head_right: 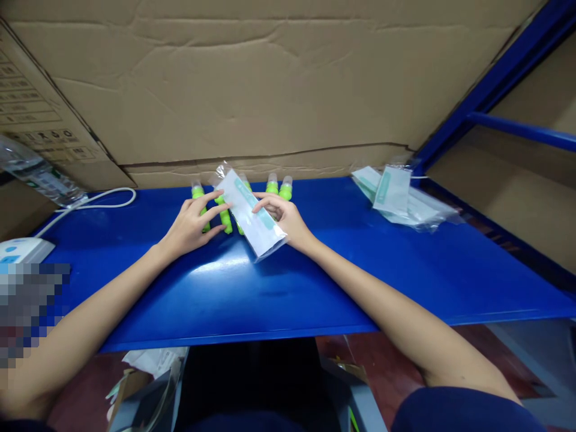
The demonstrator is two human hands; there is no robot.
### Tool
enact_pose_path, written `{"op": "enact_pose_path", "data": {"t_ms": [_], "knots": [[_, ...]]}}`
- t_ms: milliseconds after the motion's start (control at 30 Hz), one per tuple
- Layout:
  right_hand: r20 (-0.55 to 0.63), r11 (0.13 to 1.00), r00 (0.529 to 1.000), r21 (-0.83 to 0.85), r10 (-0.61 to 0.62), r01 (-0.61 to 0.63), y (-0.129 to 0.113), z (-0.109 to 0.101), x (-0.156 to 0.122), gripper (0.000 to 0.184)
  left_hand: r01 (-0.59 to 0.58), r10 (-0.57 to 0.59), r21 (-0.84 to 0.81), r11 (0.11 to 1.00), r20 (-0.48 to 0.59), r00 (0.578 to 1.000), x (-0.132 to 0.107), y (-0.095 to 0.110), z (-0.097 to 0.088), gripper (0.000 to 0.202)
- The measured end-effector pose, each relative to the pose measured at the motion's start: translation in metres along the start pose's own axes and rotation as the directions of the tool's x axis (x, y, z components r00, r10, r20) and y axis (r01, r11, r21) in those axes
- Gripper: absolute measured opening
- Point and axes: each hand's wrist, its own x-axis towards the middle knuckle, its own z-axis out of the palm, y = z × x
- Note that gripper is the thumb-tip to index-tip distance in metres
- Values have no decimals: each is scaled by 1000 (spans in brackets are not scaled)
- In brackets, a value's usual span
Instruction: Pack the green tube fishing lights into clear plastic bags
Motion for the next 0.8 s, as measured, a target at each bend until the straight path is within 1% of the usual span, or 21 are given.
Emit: {"op": "enact_pose_path", "data": {"t_ms": [67,133,200,233,333,433,500,633,733,800], "knots": [[21,995,998,70,64,-66,-4,1,0,39,-10,11,22,1000,-46,999,0,0,0,39],[45,985,993,127,113,-118,-7,2,-1,37,-20,27,63,998,-111,993,0,-1,0,27],[65,975,988,160,143,-152,-9,3,0,37,-29,45,98,995,-166,985,0,-1,0,17],[61,974,987,164,147,-155,-9,3,0,38,-33,51,102,994,-182,982,0,-2,0,16],[-2,978,990,157,143,-140,-6,3,2,45,-32,48,78,996,-212,976,1,-4,-2,17],[-94,968,978,189,186,-166,-3,0,4,48,32,-13,75,997,-241,970,1,-7,-4,18],[-131,962,969,204,210,-181,-2,-3,5,50,75,-50,90,993,-252,966,1,-11,-6,20],[-126,959,963,185,240,-215,-8,-8,5,70,76,-45,113,991,-256,966,1,-15,-7,20],[-104,943,948,180,300,-279,-13,-7,5,84,49,-19,130,990,-226,974,2,-15,-7,23],[-89,924,930,181,356,-336,-14,-5,5,90,23,13,156,987,-221,975,2,-14,-7,24]]}}
